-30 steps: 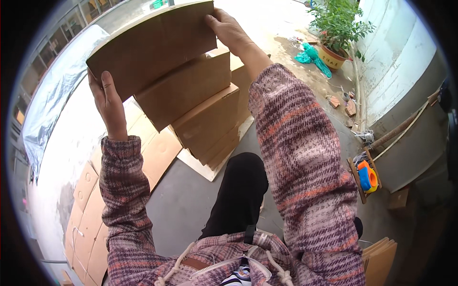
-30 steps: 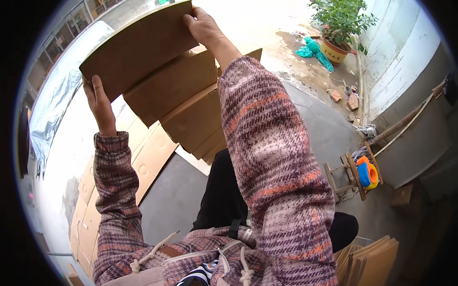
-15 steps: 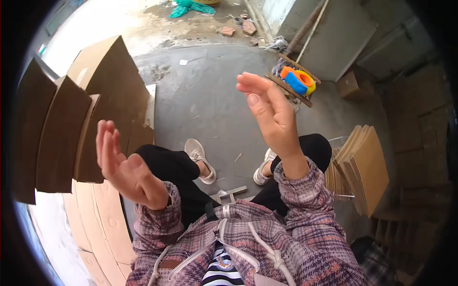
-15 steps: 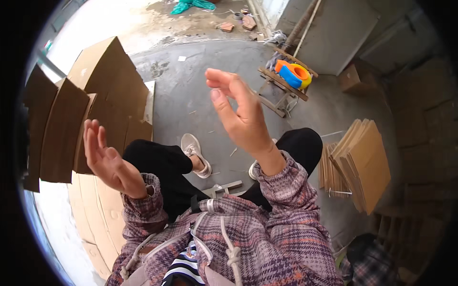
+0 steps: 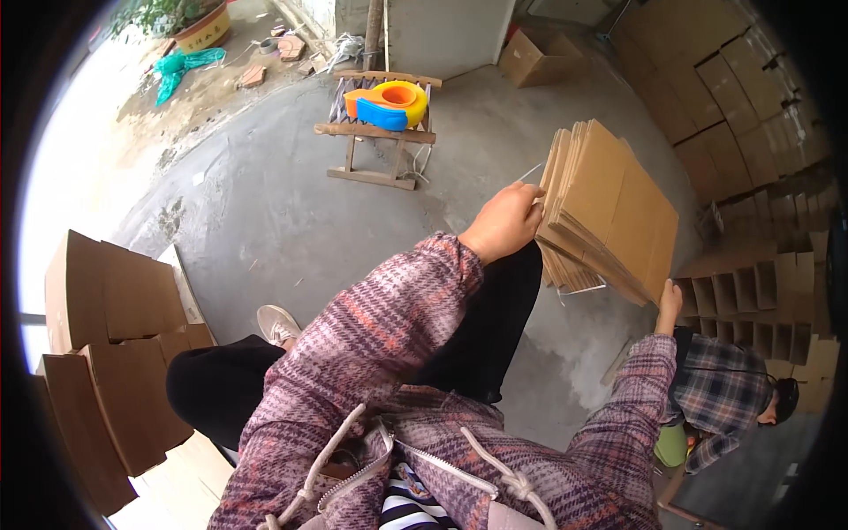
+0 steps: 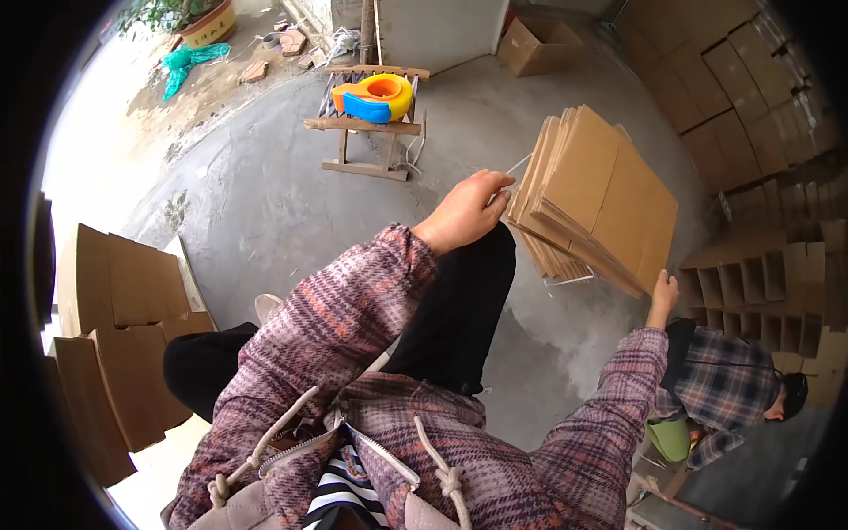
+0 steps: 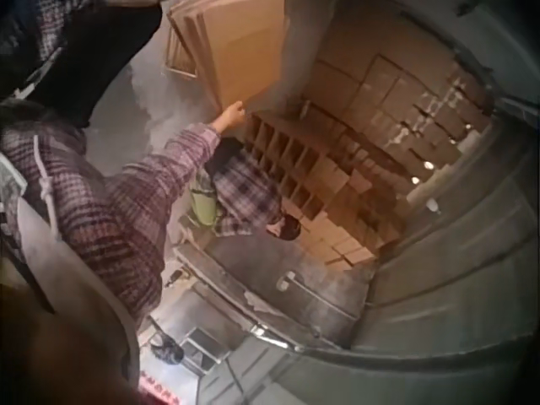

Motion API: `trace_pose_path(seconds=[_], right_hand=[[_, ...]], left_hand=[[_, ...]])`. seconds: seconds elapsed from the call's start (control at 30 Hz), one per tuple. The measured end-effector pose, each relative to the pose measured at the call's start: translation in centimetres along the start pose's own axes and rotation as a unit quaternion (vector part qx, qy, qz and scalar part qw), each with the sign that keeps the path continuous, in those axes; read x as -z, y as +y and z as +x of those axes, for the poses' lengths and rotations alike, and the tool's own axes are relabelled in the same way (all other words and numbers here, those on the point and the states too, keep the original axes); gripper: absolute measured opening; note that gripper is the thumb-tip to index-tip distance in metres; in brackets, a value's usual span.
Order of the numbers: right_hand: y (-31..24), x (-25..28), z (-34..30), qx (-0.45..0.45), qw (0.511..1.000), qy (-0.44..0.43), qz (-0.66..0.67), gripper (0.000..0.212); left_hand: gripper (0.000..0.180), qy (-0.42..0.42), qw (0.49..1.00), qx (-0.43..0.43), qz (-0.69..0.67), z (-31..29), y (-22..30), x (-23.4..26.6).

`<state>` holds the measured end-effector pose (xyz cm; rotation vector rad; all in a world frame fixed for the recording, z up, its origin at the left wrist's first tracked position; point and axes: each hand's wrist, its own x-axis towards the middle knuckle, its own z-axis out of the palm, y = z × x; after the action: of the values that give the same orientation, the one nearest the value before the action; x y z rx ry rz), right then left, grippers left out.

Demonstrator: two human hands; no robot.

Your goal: Assembling and sealing cardboard boxes using a manual tape dispenser.

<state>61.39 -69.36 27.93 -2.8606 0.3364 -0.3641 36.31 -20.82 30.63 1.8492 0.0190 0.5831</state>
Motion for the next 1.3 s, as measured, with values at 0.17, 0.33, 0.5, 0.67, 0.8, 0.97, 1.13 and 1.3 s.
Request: trace_pose_path(seconds=[0.17, 0.33, 0.5, 0.67, 0.8, 0.97, 1.13, 1.3], right_hand=[[-1.7, -1.9, -1.2, 0.062, 0.994, -0.069, 0.051, 0.051], [-0.8, -1.3, -2.4, 0.063, 0.996, -0.046, 0.040, 0.045], [0.3, -2.6, -2.6, -0.095, 0.894, -0.019, 0.438, 0.033], [-10.2, 3.0, -10.8, -0.011, 0.864, -0.063, 0.499, 0.030], [-13.8, 5.4, -15.0, 0.010, 0.796, -0.144, 0.588, 0.030], [-19.1, 8.9, -22.1, 0.056, 0.737, -0.263, 0.620, 0.028], [-26.2, 8.3, -31.6, 0.239, 0.708, -0.440, 0.498, 0.025], [-32.8, -0.9, -39.0, 0.239, 0.670, -0.602, 0.362, 0.023]], left_hand=[[0.034, -0.105, 0.980, 0.163, 0.052, 4.6, -6.3, -6.2], [0.037, -0.149, 0.967, 0.207, 0.022, 6.3, -5.6, -8.0], [0.042, -0.024, 0.987, 0.159, 0.032, 5.4, -3.4, -6.0], [0.051, 0.171, 0.985, 0.007, 0.026, 1.8, 0.5, 0.3], [0.051, 0.271, 0.956, -0.085, 0.069, -1.1, 4.9, 5.5], [0.058, 0.336, 0.914, -0.175, 0.144, -9.9, 10.5, 13.4], [0.051, 0.481, 0.875, -0.039, 0.050, -19.3, 12.2, 19.8], [0.043, 0.529, 0.814, 0.191, 0.148, -26.0, -1.0, 24.7]])
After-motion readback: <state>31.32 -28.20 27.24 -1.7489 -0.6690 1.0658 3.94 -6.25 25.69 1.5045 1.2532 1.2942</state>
